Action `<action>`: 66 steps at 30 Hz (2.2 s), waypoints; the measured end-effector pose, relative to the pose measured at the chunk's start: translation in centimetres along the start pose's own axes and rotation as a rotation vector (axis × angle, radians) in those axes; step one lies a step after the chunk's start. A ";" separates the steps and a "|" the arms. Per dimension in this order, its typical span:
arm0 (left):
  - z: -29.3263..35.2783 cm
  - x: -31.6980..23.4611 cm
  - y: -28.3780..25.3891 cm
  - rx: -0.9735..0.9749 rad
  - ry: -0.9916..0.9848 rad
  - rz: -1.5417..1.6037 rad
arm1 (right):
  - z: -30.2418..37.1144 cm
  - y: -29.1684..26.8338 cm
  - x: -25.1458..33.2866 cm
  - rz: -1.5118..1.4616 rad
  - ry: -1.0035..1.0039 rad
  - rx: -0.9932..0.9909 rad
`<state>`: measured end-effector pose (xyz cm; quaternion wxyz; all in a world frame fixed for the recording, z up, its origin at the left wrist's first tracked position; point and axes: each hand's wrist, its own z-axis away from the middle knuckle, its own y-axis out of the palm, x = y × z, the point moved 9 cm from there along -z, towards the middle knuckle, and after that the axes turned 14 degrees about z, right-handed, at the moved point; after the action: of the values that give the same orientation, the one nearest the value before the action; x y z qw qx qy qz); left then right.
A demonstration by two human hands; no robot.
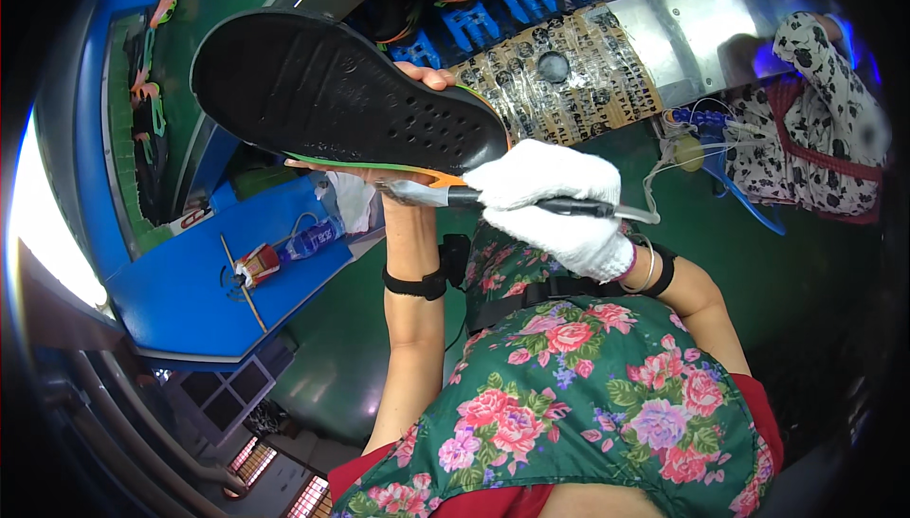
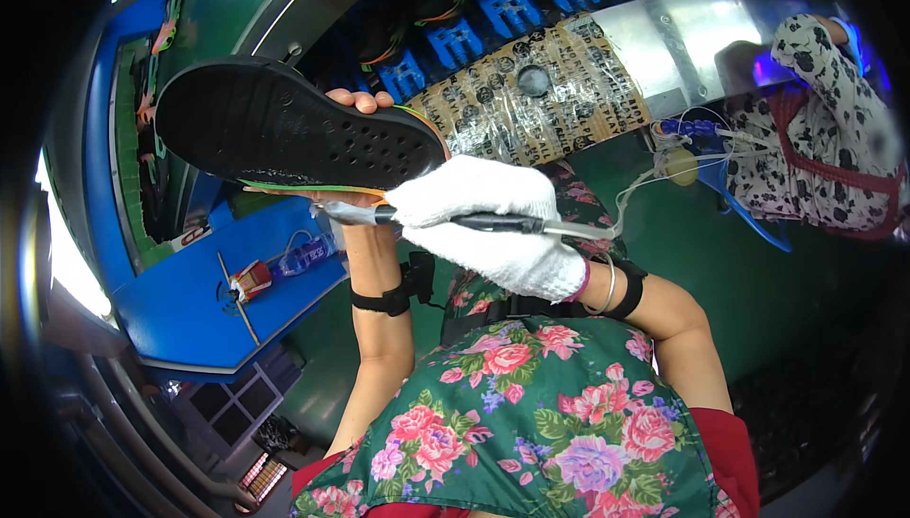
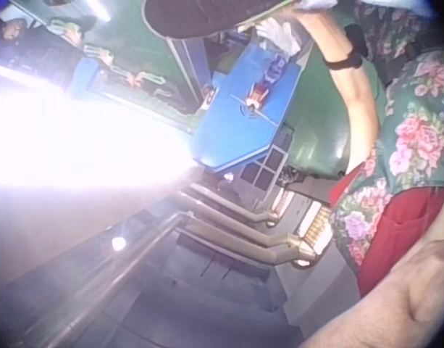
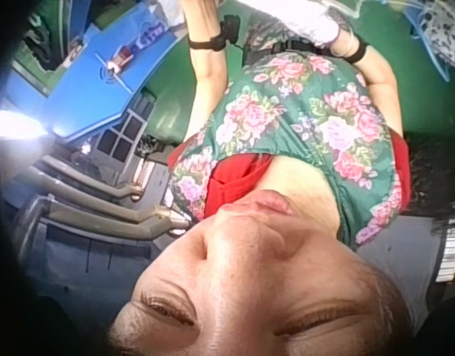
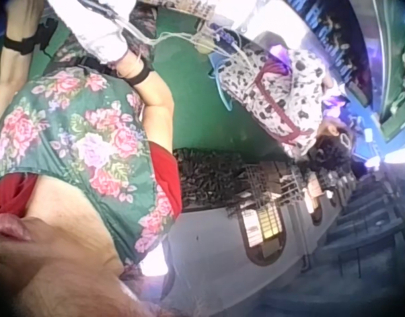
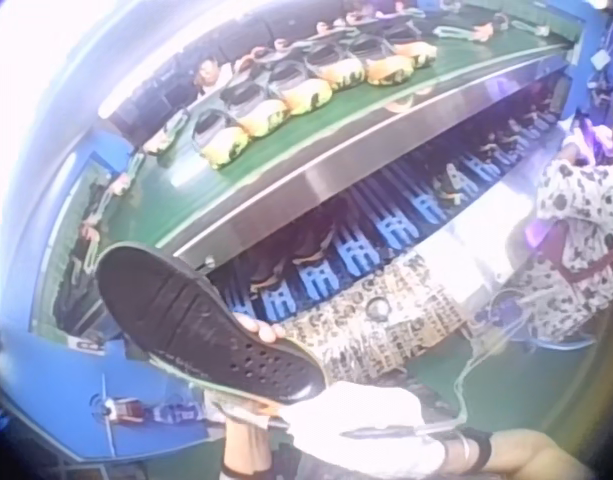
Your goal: Apply adhesive to the edges and surfaces of shoe soles using a brush.
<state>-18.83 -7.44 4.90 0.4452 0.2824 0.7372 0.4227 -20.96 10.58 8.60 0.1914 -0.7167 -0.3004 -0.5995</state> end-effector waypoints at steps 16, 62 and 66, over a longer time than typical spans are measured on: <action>-0.6 2.0 0.3 -0.050 -0.247 0.125 | 0.5 -2.7 -1.2 0.068 0.058 0.108; 7.7 5.2 -3.9 -0.353 -0.526 0.395 | -4.4 -4.2 2.3 0.363 -0.231 0.051; 9.7 4.5 -7.4 -0.475 -0.486 0.082 | -4.0 -2.7 3.0 0.444 -0.401 0.172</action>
<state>-12.46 -3.81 -5.80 0.6436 0.2927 0.4784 0.5207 -25.42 10.62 12.11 0.3144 -0.8500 -0.2178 -0.3623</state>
